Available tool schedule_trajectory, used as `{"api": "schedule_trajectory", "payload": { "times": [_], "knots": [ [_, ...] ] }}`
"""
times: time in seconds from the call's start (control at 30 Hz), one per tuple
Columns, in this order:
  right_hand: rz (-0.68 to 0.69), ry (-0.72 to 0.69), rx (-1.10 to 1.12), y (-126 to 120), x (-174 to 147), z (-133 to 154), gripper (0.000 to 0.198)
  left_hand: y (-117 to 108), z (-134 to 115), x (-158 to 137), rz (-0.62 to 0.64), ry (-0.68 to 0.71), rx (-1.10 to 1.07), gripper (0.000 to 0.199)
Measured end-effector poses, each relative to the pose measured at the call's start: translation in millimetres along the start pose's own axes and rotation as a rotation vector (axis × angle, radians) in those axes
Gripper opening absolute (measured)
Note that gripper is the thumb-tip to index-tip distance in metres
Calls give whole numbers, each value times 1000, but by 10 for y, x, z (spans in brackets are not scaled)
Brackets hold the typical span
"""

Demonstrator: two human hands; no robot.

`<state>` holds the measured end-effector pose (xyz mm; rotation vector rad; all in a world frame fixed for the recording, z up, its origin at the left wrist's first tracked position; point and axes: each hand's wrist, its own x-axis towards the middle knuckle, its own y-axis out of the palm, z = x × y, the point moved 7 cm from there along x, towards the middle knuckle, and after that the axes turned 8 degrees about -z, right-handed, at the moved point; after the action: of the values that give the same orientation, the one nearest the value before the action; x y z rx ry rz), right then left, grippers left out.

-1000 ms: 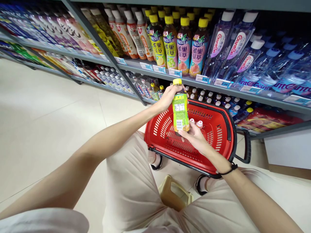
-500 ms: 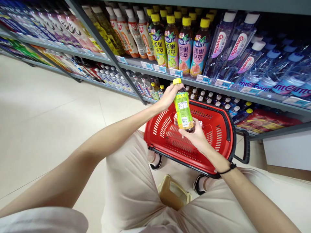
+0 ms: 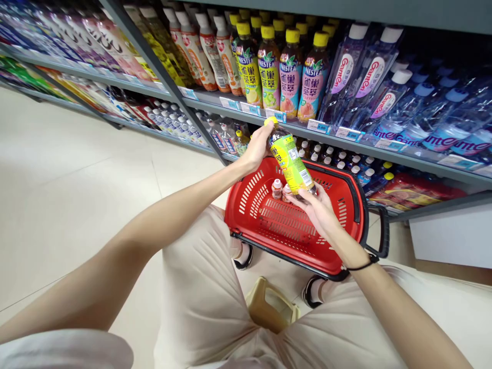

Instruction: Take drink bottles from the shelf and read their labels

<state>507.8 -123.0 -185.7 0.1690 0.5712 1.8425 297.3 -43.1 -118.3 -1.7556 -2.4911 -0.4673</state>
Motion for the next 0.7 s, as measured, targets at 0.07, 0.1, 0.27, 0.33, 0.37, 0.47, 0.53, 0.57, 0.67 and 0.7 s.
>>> {"api": "schedule_trajectory", "payload": {
  "times": [0.07, 0.1, 0.27, 0.33, 0.37, 0.47, 0.53, 0.57, 0.67, 0.7],
  "knots": [
    [-4, 30, 5, -43, 20, 0, 38, -20, -17, -4, -4, 11, -20, 58],
    [-5, 45, -5, -64, 30, -3, 38, -32, -29, -10, -20, 13, -25, 59],
    [19, 94, -53, -107, 56, -3, 43, -37, -146, -58, -83, 53, -35, 61],
    [27, 98, -56, -103, 51, 9, 47, -29, -197, -74, -86, 80, -36, 59],
    [27, 104, -56, -100, 45, 11, 49, -27, -218, -81, -83, 93, -35, 58],
    [37, 130, -68, -90, 22, 10, 56, -26, -252, -99, -68, 108, -23, 57],
    [57, 141, -97, -84, 8, 4, 60, -31, -252, -110, -64, 93, -4, 58],
    [67, 147, -116, -85, 3, -3, 62, -34, -250, -114, -65, 84, 4, 59],
    [90, 170, -159, -103, -2, -35, 71, -35, -249, -119, -66, 67, 7, 60],
    [94, 178, -167, -111, -1, -46, 73, -33, -247, -118, -64, 64, 4, 60]
  ]
}}
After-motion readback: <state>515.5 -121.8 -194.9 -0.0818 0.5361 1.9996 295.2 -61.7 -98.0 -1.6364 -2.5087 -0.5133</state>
